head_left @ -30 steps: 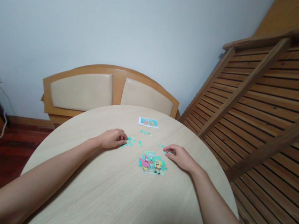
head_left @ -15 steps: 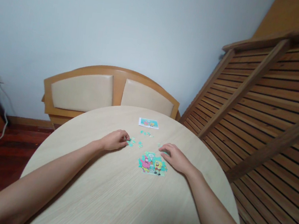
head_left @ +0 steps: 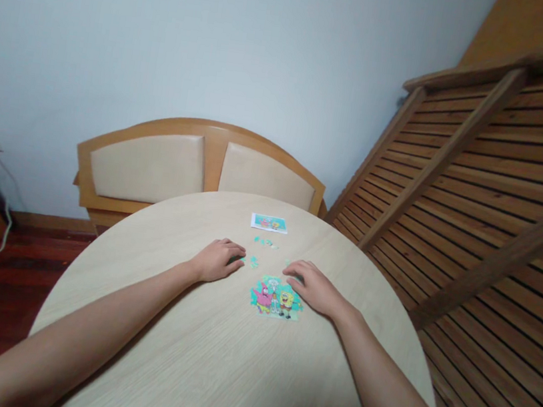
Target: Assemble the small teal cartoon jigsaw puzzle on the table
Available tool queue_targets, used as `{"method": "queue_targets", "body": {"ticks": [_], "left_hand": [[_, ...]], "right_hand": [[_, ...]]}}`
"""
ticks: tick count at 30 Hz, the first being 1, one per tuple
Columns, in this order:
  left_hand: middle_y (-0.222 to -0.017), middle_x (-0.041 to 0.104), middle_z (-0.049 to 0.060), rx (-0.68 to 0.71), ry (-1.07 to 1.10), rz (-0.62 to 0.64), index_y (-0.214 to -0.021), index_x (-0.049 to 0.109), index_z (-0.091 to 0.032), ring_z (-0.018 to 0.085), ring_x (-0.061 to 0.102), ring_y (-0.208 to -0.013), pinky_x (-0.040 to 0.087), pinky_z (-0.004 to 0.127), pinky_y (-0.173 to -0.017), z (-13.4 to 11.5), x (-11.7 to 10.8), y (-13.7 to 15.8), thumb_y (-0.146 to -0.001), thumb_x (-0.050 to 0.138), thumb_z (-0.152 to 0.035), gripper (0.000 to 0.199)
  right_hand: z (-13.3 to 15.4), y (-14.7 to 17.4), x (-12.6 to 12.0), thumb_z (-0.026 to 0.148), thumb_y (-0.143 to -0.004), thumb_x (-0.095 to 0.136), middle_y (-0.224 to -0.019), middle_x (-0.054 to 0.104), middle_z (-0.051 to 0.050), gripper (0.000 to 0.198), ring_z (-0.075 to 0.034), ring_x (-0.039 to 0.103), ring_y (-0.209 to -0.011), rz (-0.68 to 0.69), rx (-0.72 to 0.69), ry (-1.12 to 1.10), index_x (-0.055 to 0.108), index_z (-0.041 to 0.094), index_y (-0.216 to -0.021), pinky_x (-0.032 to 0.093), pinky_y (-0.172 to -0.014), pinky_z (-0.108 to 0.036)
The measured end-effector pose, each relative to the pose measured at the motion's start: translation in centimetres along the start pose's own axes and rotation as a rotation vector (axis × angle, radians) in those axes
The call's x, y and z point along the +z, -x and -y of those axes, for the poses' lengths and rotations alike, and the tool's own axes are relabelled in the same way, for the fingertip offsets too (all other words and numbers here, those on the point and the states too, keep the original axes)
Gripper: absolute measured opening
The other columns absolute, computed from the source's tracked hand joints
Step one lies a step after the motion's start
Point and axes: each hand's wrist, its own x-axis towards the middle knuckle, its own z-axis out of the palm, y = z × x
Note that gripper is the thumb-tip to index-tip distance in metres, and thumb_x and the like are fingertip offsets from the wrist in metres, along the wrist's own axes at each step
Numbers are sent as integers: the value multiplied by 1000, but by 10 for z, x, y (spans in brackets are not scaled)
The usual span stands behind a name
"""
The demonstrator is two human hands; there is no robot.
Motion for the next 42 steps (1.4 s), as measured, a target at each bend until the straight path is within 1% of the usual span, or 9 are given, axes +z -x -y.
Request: {"method": "queue_targets", "body": {"ticks": [7, 14, 20, 24, 27, 31, 34, 38, 42], "left_hand": [[-108, 72, 6, 11, 64, 16, -111, 68, -21, 23, 63, -103, 46, 37, -94, -8, -7, 2, -93, 55, -31, 24], [-111, 69, 7, 106, 147, 53, -120, 64, -21, 22, 61, -107, 44, 35, -96, -20, -9, 6, -95, 54, -33, 30], [-106, 70, 7, 19, 122, -8, -114, 63, -19, 24, 62, -100, 45, 35, -91, -32, -3, 2, -89, 63, -40, 33], [-101, 71, 6, -22, 141, -4, -109, 64, -19, 22, 63, -93, 47, 32, -86, -33, -1, -1, -89, 62, -28, 23], [-101, 72, 4, -19, 177, 21, -109, 65, -19, 19, 64, -92, 48, 30, -85, -28, -4, 0, -87, 59, -17, 23], [-102, 72, 4, -33, 201, 27, -108, 67, -20, 18, 65, -92, 48, 29, -85, -21, -9, 2, -87, 58, -16, 23], [-98, 72, 4, -51, 209, 38, -106, 67, -20, 18, 64, -89, 48, 28, -83, -21, -11, 2, -87, 60, -19, 20], [-97, 71, 5, -67, 195, 51, -109, 67, -19, 19, 63, -88, 47, 28, -80, -23, -13, 2, -87, 62, -23, 23], [-95, 71, 6, -85, 173, 68, -108, 67, -19, 20, 63, -87, 47, 30, -79, -20, -15, 3, -86, 64, -28, 25]], "right_hand": [[2, 1, -1, 20, -91, 58, -108, 69, -7, 18, -23, 59, -104, 14, 5, 16, 67, 21, -107, 45, -95, -40], [4, -1, -1, 20, -91, 57, -106, 69, -8, 18, -23, 60, -103, 11, 10, 21, 67, 21, -105, 45, -95, -39], [5, -1, -1, 20, -91, 57, -106, 69, -7, 18, -23, 60, -102, 13, 3, 24, 67, 21, -106, 45, -94, -39], [4, -1, 0, 20, -91, 57, -106, 69, -7, 18, -23, 60, -102, 19, 5, 27, 68, 21, -105, 46, -94, -39], [2, -1, 0, 19, -91, 57, -106, 69, -7, 18, -23, 60, -102, 22, 2, 25, 68, 21, -105, 46, -94, -40], [4, -1, -1, 20, -92, 56, -104, 70, -7, 17, -22, 61, -100, 8, 0, 5, 68, 21, -103, 46, -93, -39], [13, -2, -4, 28, -92, 58, -106, 69, -7, 17, -22, 61, -102, 10, -23, -19, 69, 22, -105, 46, -94, -38], [23, -1, -6, 48, -86, 68, -119, 65, -8, 39, -24, 57, -113, 77, -55, -31, 68, 24, -116, 44, -101, -39], [19, 0, -2, 55, -84, 67, -128, 60, -10, 48, -27, 54, -119, 107, -19, 5, 67, 26, -122, 42, -105, -42]]}}
